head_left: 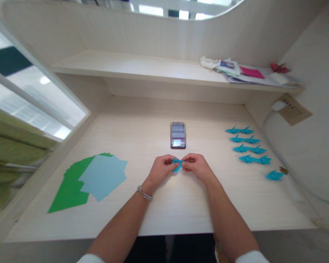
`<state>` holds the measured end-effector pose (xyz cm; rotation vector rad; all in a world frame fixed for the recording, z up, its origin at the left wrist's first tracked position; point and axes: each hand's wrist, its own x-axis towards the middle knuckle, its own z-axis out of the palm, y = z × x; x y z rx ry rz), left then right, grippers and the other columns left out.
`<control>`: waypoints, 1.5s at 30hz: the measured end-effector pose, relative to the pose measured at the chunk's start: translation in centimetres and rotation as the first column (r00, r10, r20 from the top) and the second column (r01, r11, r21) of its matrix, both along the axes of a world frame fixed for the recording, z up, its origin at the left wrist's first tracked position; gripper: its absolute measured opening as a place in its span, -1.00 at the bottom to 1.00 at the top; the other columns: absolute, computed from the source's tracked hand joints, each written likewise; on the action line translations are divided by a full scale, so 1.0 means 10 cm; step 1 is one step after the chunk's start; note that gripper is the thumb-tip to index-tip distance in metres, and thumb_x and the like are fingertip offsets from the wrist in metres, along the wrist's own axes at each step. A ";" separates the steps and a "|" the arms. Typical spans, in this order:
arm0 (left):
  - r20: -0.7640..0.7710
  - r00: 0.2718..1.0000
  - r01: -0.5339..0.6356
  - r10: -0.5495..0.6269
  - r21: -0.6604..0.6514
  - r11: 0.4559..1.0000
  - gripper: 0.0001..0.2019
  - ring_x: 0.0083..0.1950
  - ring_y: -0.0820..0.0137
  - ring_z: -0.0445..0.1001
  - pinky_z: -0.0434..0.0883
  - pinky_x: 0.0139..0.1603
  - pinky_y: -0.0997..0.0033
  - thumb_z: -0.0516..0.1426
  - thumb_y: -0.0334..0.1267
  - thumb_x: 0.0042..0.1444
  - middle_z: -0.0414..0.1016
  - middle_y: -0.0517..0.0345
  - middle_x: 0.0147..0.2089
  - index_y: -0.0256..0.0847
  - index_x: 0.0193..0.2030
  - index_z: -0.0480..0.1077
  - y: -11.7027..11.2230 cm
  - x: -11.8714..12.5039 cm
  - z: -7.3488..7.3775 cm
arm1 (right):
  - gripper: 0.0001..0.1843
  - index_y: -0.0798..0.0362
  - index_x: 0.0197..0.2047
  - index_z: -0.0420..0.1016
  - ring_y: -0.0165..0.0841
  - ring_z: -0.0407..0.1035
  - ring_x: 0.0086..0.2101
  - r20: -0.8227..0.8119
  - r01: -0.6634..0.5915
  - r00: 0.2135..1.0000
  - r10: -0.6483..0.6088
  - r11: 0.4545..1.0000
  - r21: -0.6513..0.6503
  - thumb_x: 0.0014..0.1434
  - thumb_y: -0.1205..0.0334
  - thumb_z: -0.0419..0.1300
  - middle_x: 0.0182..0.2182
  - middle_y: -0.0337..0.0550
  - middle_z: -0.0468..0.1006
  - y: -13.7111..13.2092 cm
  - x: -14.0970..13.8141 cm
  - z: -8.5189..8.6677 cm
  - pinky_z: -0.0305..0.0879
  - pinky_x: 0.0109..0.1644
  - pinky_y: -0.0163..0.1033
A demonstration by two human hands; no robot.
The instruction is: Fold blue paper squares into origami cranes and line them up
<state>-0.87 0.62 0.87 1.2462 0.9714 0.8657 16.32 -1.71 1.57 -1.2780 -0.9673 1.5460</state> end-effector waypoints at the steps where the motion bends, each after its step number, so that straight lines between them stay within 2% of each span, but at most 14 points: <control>1: 0.006 1.000 -0.011 0.011 -0.003 1.000 -0.88 -0.46 0.50 0.40 0.36 -0.41 0.52 0.27 -0.34 -0.12 0.50 0.16 -0.47 -0.30 -0.37 0.52 0.00 0.00 0.00 | -0.77 0.12 -0.43 0.53 -0.43 0.37 -0.58 -0.016 0.006 1.000 -0.006 1.000 -0.003 -0.24 0.24 0.36 -0.62 -0.23 0.51 0.00 0.00 0.01 0.30 -0.47 -0.33; 9: 0.076 0.993 -0.086 0.088 -0.035 0.996 -0.90 -0.45 0.48 0.40 0.34 -0.44 0.53 0.25 -0.36 -0.11 0.52 0.14 -0.47 -0.27 -0.38 0.55 0.01 0.00 -0.06 | -0.77 0.12 -0.42 0.55 -0.42 0.39 -0.58 -0.069 0.089 0.993 -0.091 0.995 -0.040 -0.26 0.27 0.35 -0.60 -0.21 0.54 -0.01 -0.06 0.05 0.32 -0.45 -0.31; 18: 0.019 0.998 -0.065 0.064 0.026 0.998 -0.90 -0.44 0.45 0.43 0.36 -0.41 0.49 0.25 -0.34 -0.10 0.54 0.12 -0.46 -0.26 -0.38 0.55 0.00 0.01 -0.01 | -0.78 0.11 -0.44 0.57 -0.41 0.38 -0.58 -0.068 0.136 0.988 -0.139 0.990 -0.046 -0.28 0.29 0.35 -0.62 -0.20 0.53 -0.01 -0.10 0.02 0.31 -0.46 -0.31; 24: 0.020 0.997 -0.081 0.080 0.052 0.995 -0.93 -0.47 0.47 0.40 0.34 -0.44 0.49 0.24 -0.34 -0.10 0.52 0.12 -0.47 -0.26 -0.43 0.54 0.00 0.00 0.02 | -0.76 0.14 -0.41 0.59 -0.36 0.44 -0.52 -0.168 0.099 0.979 -0.114 0.991 -0.095 -0.26 0.27 0.37 -0.56 -0.13 0.56 -0.02 -0.08 0.05 0.39 -0.37 -0.26; 29: 0.010 0.998 -0.059 0.058 0.102 0.993 -0.94 -0.44 0.48 0.40 0.33 -0.41 0.50 0.23 -0.36 -0.08 0.52 0.13 -0.46 -0.25 -0.42 0.55 -0.01 -0.02 0.01 | -0.76 0.14 -0.39 0.59 -0.37 0.44 -0.53 -0.166 0.134 0.975 -0.149 0.986 -0.097 -0.25 0.29 0.36 -0.55 -0.12 0.57 -0.02 -0.08 0.04 0.40 -0.41 -0.28; 34: 0.005 0.998 -0.065 0.065 0.127 0.990 -0.94 -0.43 0.47 0.39 0.32 -0.40 0.50 0.22 -0.36 -0.06 0.51 0.13 -0.45 -0.26 -0.42 0.55 -0.02 -0.02 0.01 | -0.77 0.14 -0.40 0.57 -0.35 0.46 -0.50 -0.196 0.138 0.969 -0.153 0.986 -0.092 -0.25 0.31 0.36 -0.52 -0.12 0.58 -0.02 -0.09 0.04 0.42 -0.37 -0.26; 40: -0.011 0.999 -0.044 0.046 0.144 0.989 -0.93 -0.43 0.46 0.38 0.31 -0.41 0.49 0.22 -0.33 -0.06 0.50 0.12 -0.45 -0.25 -0.42 0.55 -0.02 -0.01 0.03 | -0.82 0.14 -0.44 0.58 -0.36 0.45 -0.54 -0.166 0.169 0.969 -0.182 0.982 -0.087 -0.24 0.33 0.33 -0.57 -0.13 0.57 -0.02 -0.09 0.03 0.42 -0.41 -0.27; 45: -0.007 0.999 -0.044 0.046 0.155 0.987 -0.92 -0.43 0.46 0.38 0.31 -0.41 0.48 0.22 -0.31 -0.06 0.48 0.13 -0.46 -0.24 -0.44 0.55 -0.01 -0.02 0.02 | -0.80 0.13 -0.40 0.59 -0.34 0.47 -0.50 -0.184 0.126 0.973 -0.140 0.988 -0.087 -0.22 0.32 0.32 -0.55 -0.12 0.57 -0.02 -0.07 0.04 0.44 -0.36 -0.25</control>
